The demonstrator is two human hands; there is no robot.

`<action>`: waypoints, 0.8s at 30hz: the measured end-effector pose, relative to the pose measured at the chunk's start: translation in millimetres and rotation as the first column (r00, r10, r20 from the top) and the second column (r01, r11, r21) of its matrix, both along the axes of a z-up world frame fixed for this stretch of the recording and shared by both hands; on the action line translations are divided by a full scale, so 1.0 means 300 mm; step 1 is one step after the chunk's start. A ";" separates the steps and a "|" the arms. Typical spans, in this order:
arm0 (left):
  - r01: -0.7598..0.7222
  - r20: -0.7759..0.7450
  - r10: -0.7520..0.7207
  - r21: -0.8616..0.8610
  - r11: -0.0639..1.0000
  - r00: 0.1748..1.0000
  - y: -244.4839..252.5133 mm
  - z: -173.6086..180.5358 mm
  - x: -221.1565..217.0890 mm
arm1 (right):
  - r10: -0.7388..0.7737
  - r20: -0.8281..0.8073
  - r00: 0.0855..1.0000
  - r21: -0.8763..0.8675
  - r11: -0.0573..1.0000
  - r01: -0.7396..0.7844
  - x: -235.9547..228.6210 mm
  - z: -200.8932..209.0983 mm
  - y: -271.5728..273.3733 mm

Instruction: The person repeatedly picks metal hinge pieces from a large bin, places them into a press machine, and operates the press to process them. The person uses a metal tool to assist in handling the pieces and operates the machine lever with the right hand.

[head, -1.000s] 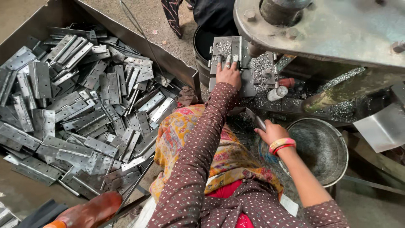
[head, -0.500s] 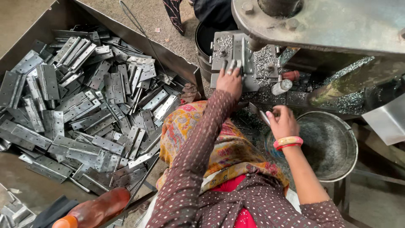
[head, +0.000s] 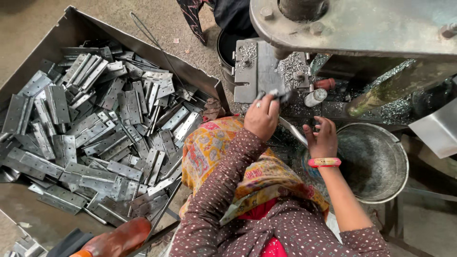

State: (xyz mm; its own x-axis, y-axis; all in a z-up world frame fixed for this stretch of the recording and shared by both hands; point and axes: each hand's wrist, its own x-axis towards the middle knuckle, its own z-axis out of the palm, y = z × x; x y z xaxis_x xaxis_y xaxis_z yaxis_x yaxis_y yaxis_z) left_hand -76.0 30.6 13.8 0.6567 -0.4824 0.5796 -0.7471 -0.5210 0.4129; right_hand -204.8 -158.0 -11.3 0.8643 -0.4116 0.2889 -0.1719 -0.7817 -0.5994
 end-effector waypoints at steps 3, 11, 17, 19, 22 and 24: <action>-0.134 0.372 0.143 -0.050 0.990 0.917 -0.039 0.000 0.051 | 0.013 0.004 1.000 -0.010 1.000 -0.013 -0.004 -0.016 -0.003; -0.241 0.020 0.284 0.591 0.770 0.959 -0.042 -0.127 0.156 | 0.027 -0.047 0.999 0.029 0.999 -0.026 -0.005 -0.018 -0.004; -0.166 -0.146 0.297 0.568 0.806 0.944 -0.039 -0.067 0.066 | 0.042 -0.143 0.989 -0.018 0.999 -0.045 0.004 -0.004 0.000; -0.104 -0.194 0.265 0.588 0.802 0.944 -0.063 -0.045 0.065 | 0.047 -0.177 0.983 -0.055 0.997 -0.057 0.002 -0.003 0.002; -0.039 -0.293 0.271 0.608 0.793 0.917 -0.101 -0.027 0.093 | 0.055 -0.121 0.991 -0.165 0.984 -0.075 -0.001 -0.012 -0.006; -0.089 -0.247 0.271 0.565 0.820 0.930 -0.109 -0.030 0.103 | 0.066 -0.106 0.992 -0.226 0.970 -0.089 -0.008 -0.037 -0.012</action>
